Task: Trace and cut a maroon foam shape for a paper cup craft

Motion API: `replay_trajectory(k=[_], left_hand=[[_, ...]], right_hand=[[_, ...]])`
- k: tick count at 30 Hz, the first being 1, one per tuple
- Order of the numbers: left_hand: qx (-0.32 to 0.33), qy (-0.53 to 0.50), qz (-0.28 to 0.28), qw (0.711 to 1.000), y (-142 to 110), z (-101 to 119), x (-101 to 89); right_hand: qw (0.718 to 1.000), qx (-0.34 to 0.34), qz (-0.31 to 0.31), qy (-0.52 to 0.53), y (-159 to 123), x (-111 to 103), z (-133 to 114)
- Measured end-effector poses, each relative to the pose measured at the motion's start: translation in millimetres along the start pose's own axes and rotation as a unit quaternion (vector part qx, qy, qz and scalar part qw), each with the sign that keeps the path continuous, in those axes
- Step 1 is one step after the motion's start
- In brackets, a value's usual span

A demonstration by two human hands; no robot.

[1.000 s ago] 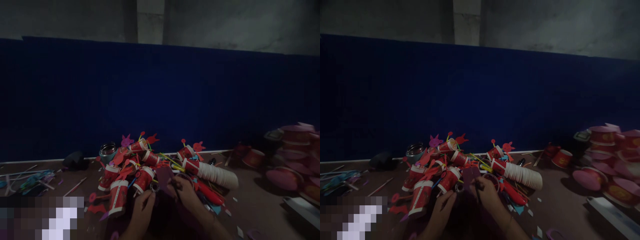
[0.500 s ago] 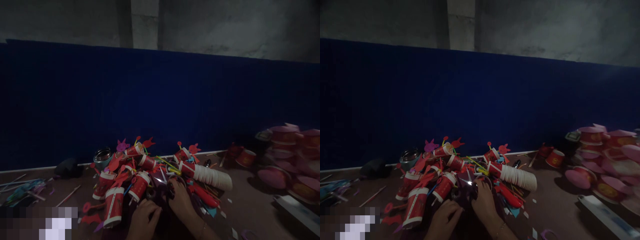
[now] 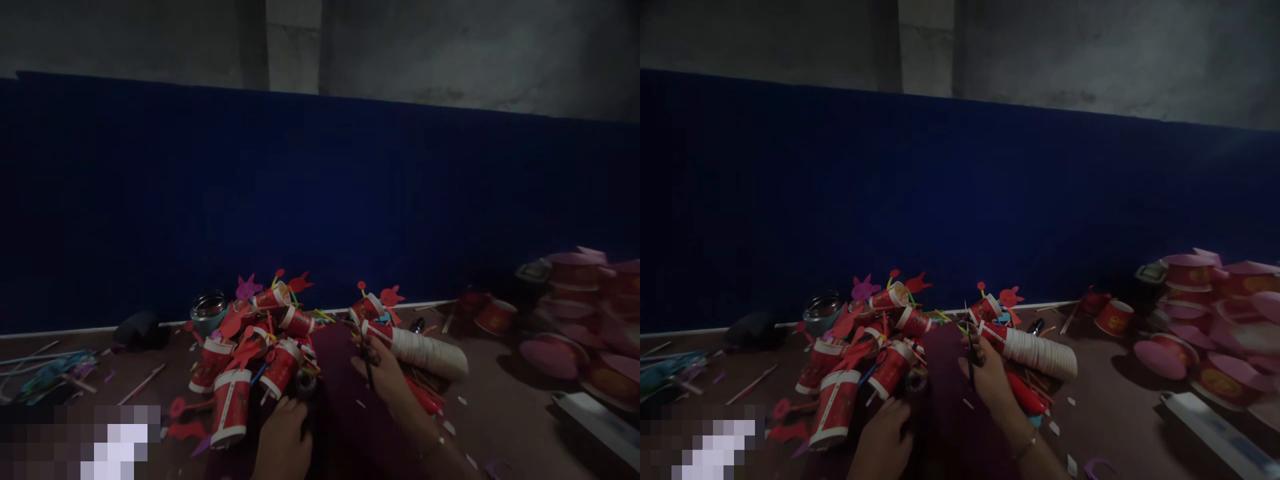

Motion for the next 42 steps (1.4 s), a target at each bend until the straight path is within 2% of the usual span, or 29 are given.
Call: replay_trajectory(k=[5, 9, 12, 14, 16, 17, 18, 20, 23, 26, 28, 31, 35, 39, 42], left_hand=[[0.012, -0.078, -0.001, 0.997, 0.7, 10.0, -13.1], [0.013, -0.108, -0.009, 0.994, -0.7, 10.6, -14.4], [0.000, -0.210, 0.029, 0.977, -4.0, 6.8, -11.7], [-0.006, -0.350, 0.039, 0.936, -5.2, 5.9, -7.4], [-0.018, -0.508, 0.010, 0.861, -4.0, 7.9, -0.8], [-0.024, -0.556, -0.001, 0.831, -2.7, 9.3, 0.9], [-0.033, -0.579, -0.009, 0.814, -1.0, 10.0, 1.8], [-0.056, -0.573, 0.009, 0.818, 2.7, 6.4, -0.4], [-0.125, -0.518, 0.105, 0.840, 4.3, -12.5, -6.7], [-0.207, -0.493, 0.172, 0.827, 0.0, -32.0, -5.0], [-0.252, -0.501, 0.188, 0.806, -3.2, -39.8, -0.4], [-0.292, -0.521, 0.189, 0.780, -5.8, -43.4, 5.7], [-0.334, -0.521, 0.186, 0.764, -8.9, -46.6, 10.8], [-0.354, -0.505, 0.196, 0.762, -14.1, -54.9, 16.1], [-0.332, -0.486, 0.201, 0.783, -14.3, -57.4, 17.7]], right_hand=[[0.996, 0.047, -0.043, 0.063, -9.3, 10.5, -9.1], [0.995, 0.048, -0.077, 0.048, -14.8, 22.9, -6.9], [0.995, 0.031, -0.091, 0.031, -15.3, 26.4, -3.8], [0.995, 0.005, -0.094, 0.025, -15.4, 26.6, -3.2], [0.995, -0.024, -0.095, 0.023, -16.5, 27.1, -3.1], [0.994, -0.036, -0.096, 0.025, -17.4, 27.8, -2.7], [0.994, -0.043, -0.100, 0.029, -18.6, 29.4, -1.9], [0.992, -0.045, -0.106, 0.044, -21.6, 33.4, 0.5], [0.992, -0.024, -0.099, 0.068, -27.1, 39.2, 5.6], [0.989, 0.021, -0.115, 0.091, -34.1, 47.3, 13.4], [0.982, 0.049, -0.161, 0.085, -39.6, 54.9, 18.9], [0.968, 0.055, -0.242, 0.031, -47.2, 63.7, 24.1], [0.954, 0.065, -0.292, -0.027, -53.1, 65.6, 31.1], [0.944, 0.103, -0.313, 0.004, -56.9, 65.7, 37.5], [0.944, 0.126, -0.303, 0.023, -57.2, 64.5, 39.1]])
Point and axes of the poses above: each hand's wrist, its own y-axis towards the middle knuckle, its own x-axis out of the palm, z = x × y, the point moved 6 cm from there along y, towards the middle knuckle, and after that the axes turned 14 degrees about y, right-handed, at the moved point
